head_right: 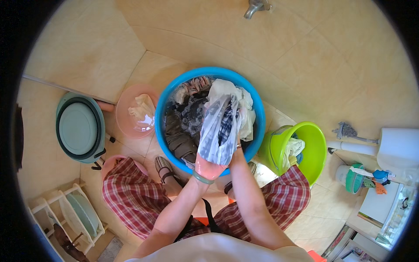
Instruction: The person hand washes various garments in a blue basin filled with soapy water. They scrub, rinse, and wring out items including a blue shirt, a white cloth, and a patterned garment, then transfer the washed items into a green bucket.
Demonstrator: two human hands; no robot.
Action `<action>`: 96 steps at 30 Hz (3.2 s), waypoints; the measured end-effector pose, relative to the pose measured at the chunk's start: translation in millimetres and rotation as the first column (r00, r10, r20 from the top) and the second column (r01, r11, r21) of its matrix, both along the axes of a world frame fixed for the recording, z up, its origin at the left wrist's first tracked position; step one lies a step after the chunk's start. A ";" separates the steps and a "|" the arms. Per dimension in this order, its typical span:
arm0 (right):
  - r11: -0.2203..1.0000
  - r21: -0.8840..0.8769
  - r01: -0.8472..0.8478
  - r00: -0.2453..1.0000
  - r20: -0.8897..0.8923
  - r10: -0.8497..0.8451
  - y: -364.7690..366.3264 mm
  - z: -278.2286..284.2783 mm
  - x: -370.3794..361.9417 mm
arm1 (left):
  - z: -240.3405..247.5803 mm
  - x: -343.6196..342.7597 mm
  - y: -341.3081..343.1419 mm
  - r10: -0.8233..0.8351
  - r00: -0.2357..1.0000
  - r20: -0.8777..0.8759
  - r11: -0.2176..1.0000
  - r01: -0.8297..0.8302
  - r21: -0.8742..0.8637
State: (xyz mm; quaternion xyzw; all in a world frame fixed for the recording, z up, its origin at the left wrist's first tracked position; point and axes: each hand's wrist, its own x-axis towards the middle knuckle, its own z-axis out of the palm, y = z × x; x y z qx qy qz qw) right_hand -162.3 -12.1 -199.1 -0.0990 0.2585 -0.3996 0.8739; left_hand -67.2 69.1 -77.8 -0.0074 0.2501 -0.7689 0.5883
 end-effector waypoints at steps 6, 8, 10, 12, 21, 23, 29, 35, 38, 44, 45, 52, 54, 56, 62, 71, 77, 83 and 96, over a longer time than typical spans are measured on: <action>0.981 -0.161 -0.104 0.952 -0.301 0.051 -44.5 30.4 -4.6 | -4.6 22.0 9.3 -0.166 0.718 0.675 0.982 0.183 0.047; 0.965 -0.213 -0.152 0.911 -0.408 0.054 -49.2 38.3 1.1 | 1.9 18.4 1.6 -0.030 0.221 0.975 0.995 0.097 0.009; 0.936 -0.274 -0.220 0.838 -0.545 0.037 -50.5 48.7 3.4 | -4.8 24.6 -4.8 0.086 -0.034 0.996 0.976 0.201 -0.078; 0.880 -0.348 -0.324 0.711 -0.703 -0.016 -53.9 56.5 8.6 | -2.7 31.6 -8.8 0.134 -0.348 0.928 0.942 0.336 -0.010; 0.646 -0.161 -0.746 -0.070 -0.946 -0.317 -57.4 56.0 28.9 | -45.2 19.5 -28.5 -0.086 -0.529 0.844 0.873 0.368 0.320; 0.713 -0.203 -0.672 0.178 -0.978 -0.110 -54.9 56.2 29.8 | -80.3 21.3 -18.2 0.060 -0.279 0.958 0.971 0.241 0.010; 0.917 -0.070 -0.393 0.587 -0.786 0.191 -62.9 86.7 -33.9 | -15.1 47.9 -12.9 -0.338 0.866 0.368 0.940 0.291 0.179; 0.958 -0.283 0.042 0.996 0.082 -0.019 -67.3 24.5 -19.0 | 25.7 14.9 -0.5 -0.148 0.969 -0.199 0.989 0.149 -0.011; 0.955 -0.238 0.175 0.900 0.432 -0.058 -56.6 45.3 6.5 | 39.3 -1.8 3.7 -0.051 0.886 -0.461 0.998 0.059 0.004; 0.942 -0.279 0.187 0.857 0.514 -0.018 -43.9 86.2 30.4 | 21.4 8.6 -1.6 -0.064 0.888 -0.456 0.990 -0.001 -0.140; 0.959 -0.238 0.155 0.848 0.530 -0.006 -45.0 89.9 25.2 | 21.6 11.6 -3.6 -0.086 0.904 -0.418 0.992 0.037 -0.123; 0.977 -0.037 -0.208 0.961 -0.192 0.197 -66.9 119.2 -11.3 | 39.6 22.8 -11.5 -0.199 0.661 0.723 0.966 0.257 0.031; 0.966 -0.054 -0.253 0.903 -0.372 0.216 -64.4 133.5 -1.1 | 35.2 22.2 -12.5 -0.180 0.552 0.814 0.969 0.242 0.050; 0.958 -0.111 -0.265 0.897 -0.393 0.203 -63.4 140.6 4.6 | 25.3 17.7 -15.0 -0.130 0.378 0.917 0.966 0.256 0.031; 0.945 -0.205 -0.254 0.795 -0.601 0.083 -64.7 139.7 14.4 | 22.6 19.5 -16.0 -0.057 -0.369 0.928 0.926 0.327 0.187; 0.938 -0.245 -0.245 0.565 -0.823 -0.067 -65.5 102.6 31.8 | -24.9 29.8 -22.4 0.139 -0.781 0.609 0.890 0.368 0.268; 0.855 -0.365 -0.369 0.221 -0.928 -0.301 -67.0 68.2 38.8 | -63.0 36.2 -27.5 0.204 -0.834 0.513 0.867 0.398 0.301; 0.840 -0.355 -0.411 -0.039 -0.914 -0.405 -62.5 35.1 44.3 | -85.7 38.7 -32.2 0.058 -0.757 0.651 0.813 0.414 0.410; 0.925 -0.099 -0.368 0.545 -0.828 0.128 -85.7 119.3 -68.6 | -81.0 106.5 -42.5 -0.628 0.182 0.757 0.743 0.427 0.515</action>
